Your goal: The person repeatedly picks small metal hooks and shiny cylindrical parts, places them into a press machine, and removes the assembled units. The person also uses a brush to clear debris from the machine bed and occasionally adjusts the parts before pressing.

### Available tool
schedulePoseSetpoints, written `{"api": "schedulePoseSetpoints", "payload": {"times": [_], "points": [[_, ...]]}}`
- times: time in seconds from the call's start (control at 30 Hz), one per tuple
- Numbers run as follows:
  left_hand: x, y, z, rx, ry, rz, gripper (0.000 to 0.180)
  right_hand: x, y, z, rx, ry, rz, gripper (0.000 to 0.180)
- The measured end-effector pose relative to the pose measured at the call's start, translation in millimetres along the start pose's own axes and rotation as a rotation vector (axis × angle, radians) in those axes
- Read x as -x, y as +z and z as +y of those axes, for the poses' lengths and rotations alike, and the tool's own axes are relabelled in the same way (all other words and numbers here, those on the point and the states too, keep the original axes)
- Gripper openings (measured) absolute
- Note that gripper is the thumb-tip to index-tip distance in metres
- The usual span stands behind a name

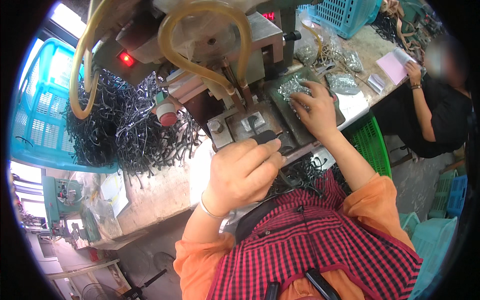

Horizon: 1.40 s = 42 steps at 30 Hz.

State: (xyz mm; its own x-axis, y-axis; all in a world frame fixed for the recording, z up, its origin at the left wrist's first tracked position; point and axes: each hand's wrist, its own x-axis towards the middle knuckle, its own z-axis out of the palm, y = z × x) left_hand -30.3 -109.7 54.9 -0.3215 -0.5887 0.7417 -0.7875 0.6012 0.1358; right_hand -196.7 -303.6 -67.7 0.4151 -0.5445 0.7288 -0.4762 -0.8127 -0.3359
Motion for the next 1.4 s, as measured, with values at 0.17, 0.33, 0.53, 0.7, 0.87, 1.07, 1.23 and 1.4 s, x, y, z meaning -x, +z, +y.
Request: {"api": "schedulePoseSetpoints", "payload": {"times": [0.17,0.33,0.53,0.7,0.87,1.07,1.23,1.4], "points": [[-4,-4,2,0.022,-0.016,-0.05,0.025,-7,2,0,0.14,-0.069,-0.179,0.016],[-2,-4,1,0.02,-0.017,-0.033,0.029,-5,-15,10,-0.144,0.329,0.096,0.01],[2,-1,4,0.018,-0.072,-0.007,0.018,-29,7,-22,0.007,0.0,-0.056,0.01],[7,1,14,-0.001,-0.108,0.028,0.027,-31,46,-15,0.362,0.0,-0.212,0.009],[91,-32,19,-0.45,-0.353,0.375,0.023,3,-5,-4,-0.042,0.021,-0.009,0.015],[119,-79,-80,-0.691,-0.772,0.366,0.005,13,-2,-4,-0.882,0.825,0.148,0.017],[124,-22,-159,-0.733,-1.146,-0.068,0.015,1,11,-19,-0.776,0.659,0.042,0.016],[156,-3,-163,-0.736,-1.287,-0.288,0.02,7,-16,-16,-0.371,0.459,0.029,0.016]]}}
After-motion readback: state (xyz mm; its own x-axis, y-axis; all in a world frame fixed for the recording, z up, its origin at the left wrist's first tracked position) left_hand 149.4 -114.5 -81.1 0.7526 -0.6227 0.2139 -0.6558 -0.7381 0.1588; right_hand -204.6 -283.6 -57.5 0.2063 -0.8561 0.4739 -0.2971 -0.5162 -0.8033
